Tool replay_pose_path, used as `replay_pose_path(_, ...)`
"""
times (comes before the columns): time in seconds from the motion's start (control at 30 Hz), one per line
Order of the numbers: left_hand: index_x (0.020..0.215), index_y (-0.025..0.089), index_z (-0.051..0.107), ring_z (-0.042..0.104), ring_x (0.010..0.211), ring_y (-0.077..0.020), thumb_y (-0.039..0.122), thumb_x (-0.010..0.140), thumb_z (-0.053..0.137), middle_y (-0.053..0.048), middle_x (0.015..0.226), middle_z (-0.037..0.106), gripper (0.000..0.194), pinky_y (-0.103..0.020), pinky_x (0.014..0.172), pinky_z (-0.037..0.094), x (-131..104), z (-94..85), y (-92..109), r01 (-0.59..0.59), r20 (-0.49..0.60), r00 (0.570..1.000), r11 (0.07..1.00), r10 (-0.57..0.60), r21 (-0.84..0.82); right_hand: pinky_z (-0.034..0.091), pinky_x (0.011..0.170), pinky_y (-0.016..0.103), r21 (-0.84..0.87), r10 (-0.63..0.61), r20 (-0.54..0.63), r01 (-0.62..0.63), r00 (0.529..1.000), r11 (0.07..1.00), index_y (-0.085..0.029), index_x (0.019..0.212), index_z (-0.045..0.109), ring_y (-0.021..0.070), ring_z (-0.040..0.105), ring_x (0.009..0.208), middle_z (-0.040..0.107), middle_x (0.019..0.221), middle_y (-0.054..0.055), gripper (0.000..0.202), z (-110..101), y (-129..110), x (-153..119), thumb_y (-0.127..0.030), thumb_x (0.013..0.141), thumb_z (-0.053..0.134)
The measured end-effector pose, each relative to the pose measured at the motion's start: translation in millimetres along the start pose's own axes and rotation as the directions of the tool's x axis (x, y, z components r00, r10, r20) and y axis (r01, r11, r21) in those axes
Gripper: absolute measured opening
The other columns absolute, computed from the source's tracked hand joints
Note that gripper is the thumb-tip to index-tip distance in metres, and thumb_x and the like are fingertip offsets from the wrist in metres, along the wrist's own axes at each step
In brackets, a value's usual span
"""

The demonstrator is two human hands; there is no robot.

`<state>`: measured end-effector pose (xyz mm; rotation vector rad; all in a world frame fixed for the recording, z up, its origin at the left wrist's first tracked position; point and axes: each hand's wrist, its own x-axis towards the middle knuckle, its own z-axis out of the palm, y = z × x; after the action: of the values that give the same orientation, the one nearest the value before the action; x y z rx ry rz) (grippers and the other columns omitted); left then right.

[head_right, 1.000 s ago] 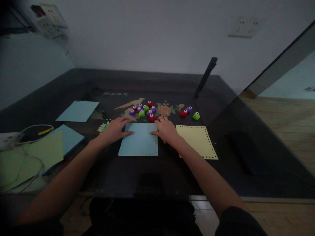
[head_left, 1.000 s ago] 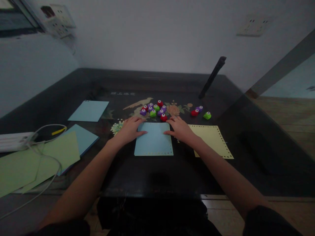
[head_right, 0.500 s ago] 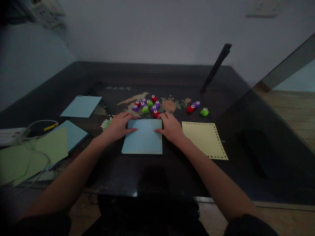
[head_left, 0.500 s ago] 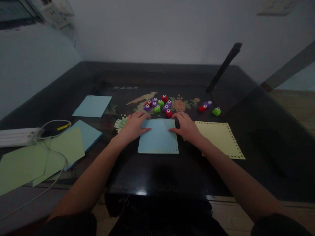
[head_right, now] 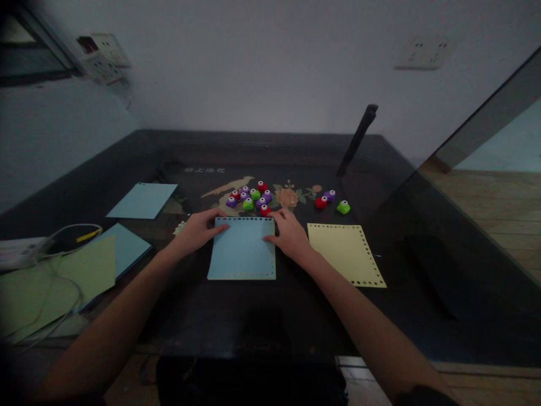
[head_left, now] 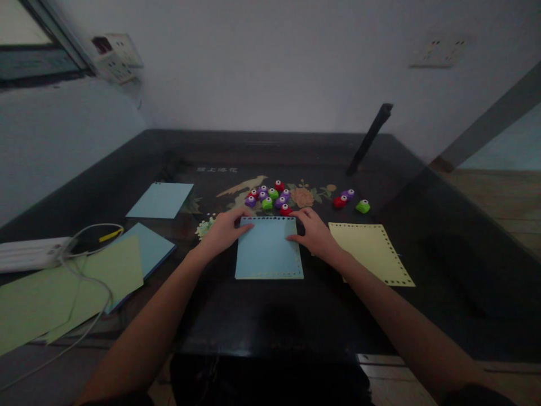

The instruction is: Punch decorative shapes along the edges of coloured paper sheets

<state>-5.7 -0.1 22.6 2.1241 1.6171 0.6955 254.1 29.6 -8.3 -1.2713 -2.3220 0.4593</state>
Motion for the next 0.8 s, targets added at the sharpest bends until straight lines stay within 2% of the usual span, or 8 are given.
replay_pose_path(0.13, 0.086, 0.016, 0.062, 0.052, 0.062, -0.0134, 0.031, 0.075, 0.062, 0.001, 0.068, 0.058, 0.019, -0.026, 0.058, 0.040, 1.7, -5.5, -3.2, 0.069, -0.020, 0.997, 0.980, -0.074, -0.184, 0.043, 0.089, 0.040, 0.093, 0.026, -0.037, -0.022, 0.999, 0.995, -0.016, 0.116, 0.056, 0.0263, 0.053, 0.103, 0.053, 0.110, 0.012, 0.053, -4.7, -1.4, 1.1, -0.029, 0.068, 0.073)
replay_pose_path(0.23, 0.086, 0.015, 0.060, 0.057, 0.063, -0.0137, 0.031, 0.072, 0.066, -0.001, 0.072, 0.062, 0.023, -0.025, 0.058, 0.044, 3.5, -7.1, -6.2, 0.140, 0.007, 0.988, 0.884, -0.153, -0.446, 0.047, 0.077, 0.038, 0.263, 0.113, -0.025, -0.102, 0.993, 0.959, -0.016, 0.113, 0.055, 0.0230, 0.057, 0.086, 0.059, 0.100, 0.010, 0.052, -10.6, -2.2, 4.3, -0.033, 0.067, 0.072)
replay_pose_path(0.37, 0.081, 0.015, 0.058, 0.060, 0.065, -0.0139, 0.028, 0.066, 0.072, -0.001, 0.072, 0.065, 0.024, -0.026, 0.062, 0.048, 4.7, -6.6, -5.6, 0.156, -0.079, 0.960, 0.746, -0.269, -0.648, 0.047, 0.073, 0.036, 0.505, 0.164, 0.095, -0.189, 0.982, 0.842, -0.017, 0.100, 0.058, 0.0208, 0.059, 0.080, 0.064, 0.089, 0.008, 0.036, -23.5, -5.5, 4.3, -0.038, 0.072, 0.066)
replay_pose_path(0.47, 0.081, 0.016, 0.058, 0.060, 0.065, -0.0139, 0.027, 0.065, 0.073, -0.001, 0.071, 0.065, 0.025, -0.027, 0.063, 0.048, 4.2, -5.0, -0.6, 0.118, -0.136, 0.940, 0.670, -0.314, -0.733, 0.047, 0.072, 0.035, 0.589, 0.135, 0.202, -0.230, 0.970, 0.775, -0.018, 0.090, 0.059, 0.0194, 0.060, 0.078, 0.065, 0.085, 0.006, 0.028, -34.5, -10.5, -3.1, -0.039, 0.073, 0.065)
replay_pose_path(0.57, 0.080, 0.016, 0.058, 0.060, 0.066, -0.0136, 0.027, 0.064, 0.074, -0.001, 0.072, 0.065, 0.025, -0.026, 0.064, 0.048, 2.4, -3.2, 6.8, 0.105, -0.129, 0.935, 0.607, -0.330, -0.788, 0.048, 0.070, 0.033, 0.640, 0.128, 0.278, -0.283, 0.952, 0.714, -0.020, 0.078, 0.060, 0.0174, 0.060, 0.075, 0.065, 0.080, 0.004, 0.020, -42.5, -15.6, -14.0, -0.037, 0.073, 0.066)
replay_pose_path(0.67, 0.084, 0.016, 0.060, 0.060, 0.070, -0.0137, 0.029, 0.066, 0.073, -0.002, 0.077, 0.066, 0.026, -0.025, 0.066, 0.048, -0.4, 0.6, 12.7, 0.111, -0.069, 0.945, 0.511, -0.320, -0.852, 0.047, 0.072, 0.033, 0.666, 0.178, 0.263, -0.312, 0.948, 0.678, -0.020, 0.074, 0.062, 0.0164, 0.060, 0.073, 0.066, 0.079, 0.003, 0.016, -47.1, -19.0, -22.6, -0.035, 0.073, 0.067)
replay_pose_path(0.73, 0.088, 0.015, 0.061, 0.060, 0.068, -0.0135, 0.033, 0.069, 0.071, -0.003, 0.076, 0.065, 0.027, -0.024, 0.063, 0.048, -2.7, 4.8, 14.1, 0.171, 0.029, 0.951, 0.447, -0.308, -0.878, 0.047, 0.072, 0.033, 0.675, 0.217, 0.253, -0.332, 0.943, 0.659, -0.020, 0.076, 0.063, 0.0164, 0.061, 0.073, 0.066, 0.079, 0.003, 0.016, -49.7, -19.7, -25.5, -0.035, 0.073, 0.067)
replay_pose_path(0.8, 0.087, 0.015, 0.060, 0.057, 0.059, -0.0122, 0.039, 0.072, 0.068, -0.002, 0.070, 0.063, 0.029, -0.022, 0.053, 0.045, -5.7, 9.6, 14.1, 0.265, 0.151, 0.947, 0.428, -0.282, -0.864, 0.048, 0.072, 0.033, 0.683, 0.233, 0.258, -0.348, 0.938, 0.642, -0.020, 0.076, 0.064, 0.0166, 0.061, 0.074, 0.067, 0.079, 0.004, 0.017, -52.2, -18.9, -27.0, -0.035, 0.072, 0.068)
